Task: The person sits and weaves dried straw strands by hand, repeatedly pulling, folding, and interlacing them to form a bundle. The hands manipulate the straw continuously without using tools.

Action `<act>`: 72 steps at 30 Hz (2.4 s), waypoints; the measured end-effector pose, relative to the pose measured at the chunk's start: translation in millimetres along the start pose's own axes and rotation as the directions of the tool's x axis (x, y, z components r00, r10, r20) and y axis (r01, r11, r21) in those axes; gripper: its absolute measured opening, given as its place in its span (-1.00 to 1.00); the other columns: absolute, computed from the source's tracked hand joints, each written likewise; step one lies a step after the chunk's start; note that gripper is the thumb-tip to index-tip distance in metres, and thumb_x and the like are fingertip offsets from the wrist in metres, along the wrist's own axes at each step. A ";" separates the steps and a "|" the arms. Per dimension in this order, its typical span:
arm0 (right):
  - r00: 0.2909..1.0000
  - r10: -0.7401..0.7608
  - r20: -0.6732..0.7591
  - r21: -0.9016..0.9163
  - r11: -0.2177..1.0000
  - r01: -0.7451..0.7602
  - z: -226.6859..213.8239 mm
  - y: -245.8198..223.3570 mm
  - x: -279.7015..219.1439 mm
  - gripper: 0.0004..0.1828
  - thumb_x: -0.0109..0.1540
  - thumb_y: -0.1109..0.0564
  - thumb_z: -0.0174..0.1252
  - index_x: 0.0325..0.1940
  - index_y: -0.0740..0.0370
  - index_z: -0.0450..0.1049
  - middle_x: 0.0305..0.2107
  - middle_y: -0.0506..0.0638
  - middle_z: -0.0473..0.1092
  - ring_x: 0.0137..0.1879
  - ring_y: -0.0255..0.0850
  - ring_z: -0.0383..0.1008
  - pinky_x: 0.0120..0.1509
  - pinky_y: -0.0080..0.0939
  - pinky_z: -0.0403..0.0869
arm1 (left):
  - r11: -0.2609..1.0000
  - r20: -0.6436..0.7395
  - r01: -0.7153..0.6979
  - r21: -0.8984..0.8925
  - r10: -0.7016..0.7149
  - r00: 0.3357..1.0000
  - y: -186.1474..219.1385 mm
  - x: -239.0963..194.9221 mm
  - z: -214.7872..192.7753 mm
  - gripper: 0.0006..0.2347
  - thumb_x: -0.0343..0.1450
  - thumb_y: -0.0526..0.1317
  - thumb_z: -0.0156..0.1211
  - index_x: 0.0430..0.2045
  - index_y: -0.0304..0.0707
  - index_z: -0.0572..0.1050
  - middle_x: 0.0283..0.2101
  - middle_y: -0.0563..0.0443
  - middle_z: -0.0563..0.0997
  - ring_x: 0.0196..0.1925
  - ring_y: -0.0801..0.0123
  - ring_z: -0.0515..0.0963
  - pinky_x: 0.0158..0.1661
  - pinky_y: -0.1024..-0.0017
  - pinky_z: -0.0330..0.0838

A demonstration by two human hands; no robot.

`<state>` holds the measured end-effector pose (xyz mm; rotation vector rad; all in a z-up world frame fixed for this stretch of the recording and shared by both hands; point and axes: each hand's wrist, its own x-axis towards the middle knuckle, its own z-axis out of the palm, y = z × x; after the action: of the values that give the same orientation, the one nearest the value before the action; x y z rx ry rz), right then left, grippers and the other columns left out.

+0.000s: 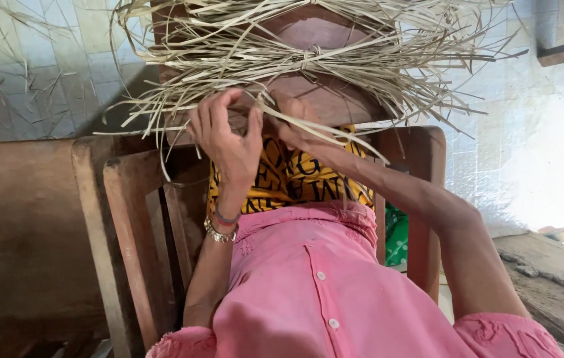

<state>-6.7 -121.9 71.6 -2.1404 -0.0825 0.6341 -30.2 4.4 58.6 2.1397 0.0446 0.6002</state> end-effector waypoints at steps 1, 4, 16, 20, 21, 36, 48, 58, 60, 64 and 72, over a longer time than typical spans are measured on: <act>0.994 -0.098 -0.040 -0.065 0.993 0.096 -1.0 3.9 0.7 -0.75 0.07 0.03 -0.01 -0.35 0.24 0.18 -0.76 0.03 0.31 -0.61 -0.16 0.40 -0.49 -0.31 0.39 | 0.992 -0.058 -0.053 0.116 0.060 0.996 5.1 -3.0 -1.8 -0.83 0.33 -0.07 0.00 -0.42 -0.14 0.39 -0.47 0.12 0.36 -0.37 0.35 0.31 -0.23 0.36 0.13; 0.950 -0.296 -0.095 -0.203 0.940 0.273 -0.5 16.2 3.9 -0.70 0.05 0.11 0.01 -0.26 0.34 0.19 -0.67 0.09 0.31 -0.54 -0.09 0.40 -0.49 -0.25 0.39 | 0.984 -0.057 -0.066 0.163 0.076 0.995 12.4 -17.9 -4.8 -0.83 0.30 -0.06 0.08 -0.54 -0.11 0.36 -0.58 0.18 0.32 -0.47 0.36 0.33 -0.30 0.42 0.16; 0.449 -0.862 -0.236 -0.917 0.351 0.191 20.3 45.8 13.7 -0.84 0.08 0.13 -0.08 -0.62 0.04 0.27 -0.84 -0.18 0.09 -0.73 -0.32 0.12 -0.57 -0.36 0.21 | 0.548 0.401 0.572 -0.611 -0.409 0.820 36.0 -10.1 7.0 -0.56 0.26 -0.08 0.14 -0.19 -0.50 0.20 -0.15 -0.28 0.32 -0.02 0.06 0.33 0.04 0.10 0.15; 0.556 -0.829 -0.062 -0.813 0.365 0.454 11.2 29.4 5.7 -0.88 0.04 0.27 -0.14 -0.38 0.36 0.24 -0.72 0.01 0.19 -0.71 -0.16 0.22 -0.66 -0.17 0.26 | 0.460 0.349 0.541 -0.704 -0.440 0.827 38.6 -3.9 11.0 -0.66 0.28 -0.17 0.12 -0.29 -0.54 0.26 -0.22 -0.22 0.37 -0.02 0.01 0.33 0.12 0.01 -0.06; 0.556 -0.829 -0.063 -0.812 0.367 0.455 8.6 20.1 2.8 -0.88 0.04 0.27 -0.14 -0.38 0.36 0.24 -0.72 0.01 0.19 -0.71 -0.16 0.22 -0.66 -0.17 0.26 | 0.461 0.349 0.542 -0.702 -0.441 0.827 45.6 3.0 6.8 -0.66 0.28 -0.17 0.12 -0.29 -0.54 0.26 -0.22 -0.22 0.37 -0.02 0.01 0.33 0.12 0.01 -0.06; 0.607 -0.794 0.031 -0.805 0.340 0.487 -3.9 25.6 5.9 -0.69 0.01 0.47 -0.20 -0.22 0.24 0.12 -0.65 -0.12 0.06 -0.71 -0.38 -0.01 -0.77 -0.37 0.02 | 0.292 0.225 0.295 -0.910 -0.249 0.942 20.6 46.0 -12.8 -0.84 0.35 -0.15 0.02 -0.42 -0.27 0.36 -0.60 0.04 0.37 -0.55 0.40 0.40 -0.43 0.42 0.44; 0.650 -0.754 0.092 -0.835 0.297 0.463 0.7 42.5 19.0 -0.75 0.08 0.43 -0.14 -0.25 0.20 0.08 -0.69 -0.13 0.10 -0.72 -0.41 -0.02 -0.77 -0.38 -0.02 | 0.437 -0.146 -0.032 -0.899 -0.228 0.963 -17.2 90.7 -54.2 -0.79 0.34 -0.07 0.03 -0.42 -0.24 0.38 -0.68 0.08 0.16 -0.74 0.45 0.12 -0.71 0.50 0.01; 0.723 -0.687 0.073 -0.837 0.352 0.419 1.4 38.3 18.5 -0.94 0.20 0.25 -0.19 -0.28 0.18 0.08 -0.61 -0.03 0.20 -0.80 -0.40 -0.02 -0.80 -0.37 -0.04 | 0.930 -0.184 0.283 -0.234 -0.328 0.927 -87.5 45.1 -39.7 -0.28 0.39 0.09 0.08 0.18 -0.21 -0.29 0.30 -0.20 -0.24 0.39 0.05 -0.20 0.36 0.08 -0.22; 0.745 -0.663 0.071 -0.813 0.395 0.429 3.5 43.0 23.0 -0.93 0.24 0.19 -0.18 -0.28 0.19 0.07 -0.62 -0.03 0.19 -0.79 -0.38 0.00 -0.80 -0.35 -0.03 | 0.939 -0.215 0.319 -0.126 -0.340 0.915 -80.0 33.8 -39.1 -0.23 0.36 0.21 0.02 0.20 -0.17 -0.34 0.32 -0.14 -0.35 0.42 0.08 -0.33 0.38 0.02 -0.36; 0.756 -0.654 0.037 -0.827 0.404 0.390 1.4 43.1 25.4 -0.64 0.26 -0.17 -0.18 -0.19 0.18 0.11 -0.44 0.01 0.24 -0.51 -0.28 0.23 -0.64 -0.33 0.30 | 0.924 -0.328 0.369 0.100 -0.320 0.889 -63.7 15.2 -41.5 -0.24 0.33 0.23 0.06 0.20 -0.05 -0.29 0.32 -0.12 -0.13 0.40 0.08 -0.09 0.32 -0.07 -0.18; 0.689 -0.724 0.028 -0.843 0.354 0.405 0.2 39.7 25.4 -0.62 0.26 -0.14 -0.13 -0.17 0.25 0.20 -0.36 0.06 0.23 -0.25 -0.15 0.25 -0.27 -0.19 0.37 | 0.928 -0.438 0.309 0.206 -0.195 0.878 -31.3 13.3 -63.9 -0.23 0.40 0.18 0.09 0.25 -0.10 -0.31 0.38 0.12 -0.24 0.52 0.34 -0.19 0.56 0.26 -0.25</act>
<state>8.6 -138.9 30.4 -2.7835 -1.1033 -0.3555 -40.4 75.0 71.0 2.1775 0.6690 0.9193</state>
